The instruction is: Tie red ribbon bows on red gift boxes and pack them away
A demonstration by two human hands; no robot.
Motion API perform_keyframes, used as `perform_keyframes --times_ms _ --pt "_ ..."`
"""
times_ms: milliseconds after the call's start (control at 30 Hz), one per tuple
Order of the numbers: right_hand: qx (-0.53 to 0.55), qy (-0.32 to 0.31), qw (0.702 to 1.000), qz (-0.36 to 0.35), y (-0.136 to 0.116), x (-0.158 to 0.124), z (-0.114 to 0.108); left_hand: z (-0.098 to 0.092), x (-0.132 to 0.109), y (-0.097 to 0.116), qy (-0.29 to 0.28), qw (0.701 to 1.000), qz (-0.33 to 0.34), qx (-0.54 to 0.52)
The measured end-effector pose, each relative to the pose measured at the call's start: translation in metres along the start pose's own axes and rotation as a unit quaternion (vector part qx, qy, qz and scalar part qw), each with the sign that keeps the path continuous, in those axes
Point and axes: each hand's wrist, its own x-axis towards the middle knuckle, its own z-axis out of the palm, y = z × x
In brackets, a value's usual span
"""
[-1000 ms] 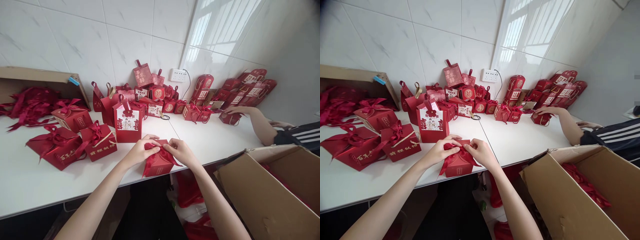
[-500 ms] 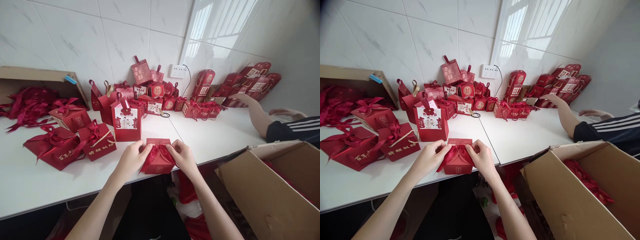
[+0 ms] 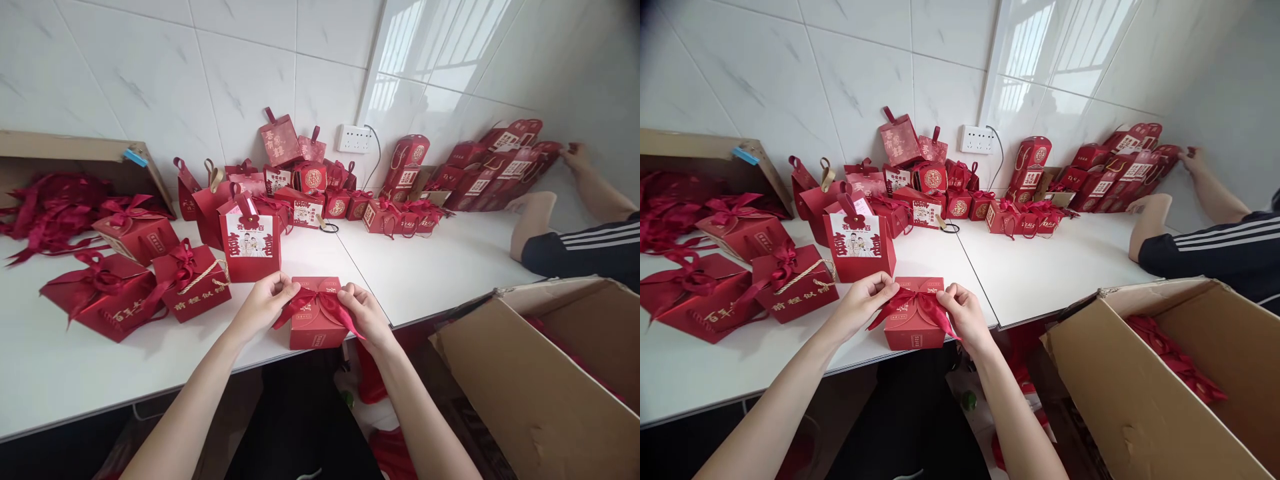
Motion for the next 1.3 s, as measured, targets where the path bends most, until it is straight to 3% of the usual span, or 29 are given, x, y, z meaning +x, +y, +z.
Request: perform_keyframes --times_ms 367,533,633,700,833,933,1033,1167,1300 --pt "0.064 -0.014 0.998 0.010 0.004 0.002 0.001 0.001 0.004 -0.003 0.003 0.999 0.001 -0.049" --pt "-0.036 -0.034 0.999 -0.004 0.004 0.005 -0.014 0.001 0.002 -0.001 0.016 0.994 -0.043 -0.102" --pt "-0.112 -0.027 0.991 -0.072 -0.004 0.008 -0.028 -0.004 -0.001 -0.001 0.009 0.984 -0.071 -0.161" --pt "-0.169 -0.061 0.978 -0.106 -0.012 0.009 -0.033 -0.008 -0.005 0.000 0.006 0.985 -0.073 -0.159" --pt "-0.316 -0.200 0.925 -0.068 -0.026 0.005 -0.027 -0.010 -0.014 0.002 -0.016 0.998 -0.056 -0.034" --pt "-0.372 -0.233 0.897 -0.058 -0.028 0.000 -0.020 -0.008 -0.016 0.005 0.009 0.999 -0.021 0.032" --pt "-0.380 -0.208 0.899 -0.066 -0.027 -0.006 -0.019 -0.006 -0.013 0.011 0.047 0.997 0.026 0.057" --pt "-0.331 -0.148 0.928 -0.081 -0.026 -0.016 -0.027 -0.003 -0.014 0.019 0.035 0.989 0.073 0.121" --pt "-0.324 -0.042 0.945 -0.019 -0.028 -0.021 -0.030 -0.002 -0.024 0.019 0.108 0.972 0.007 0.208"
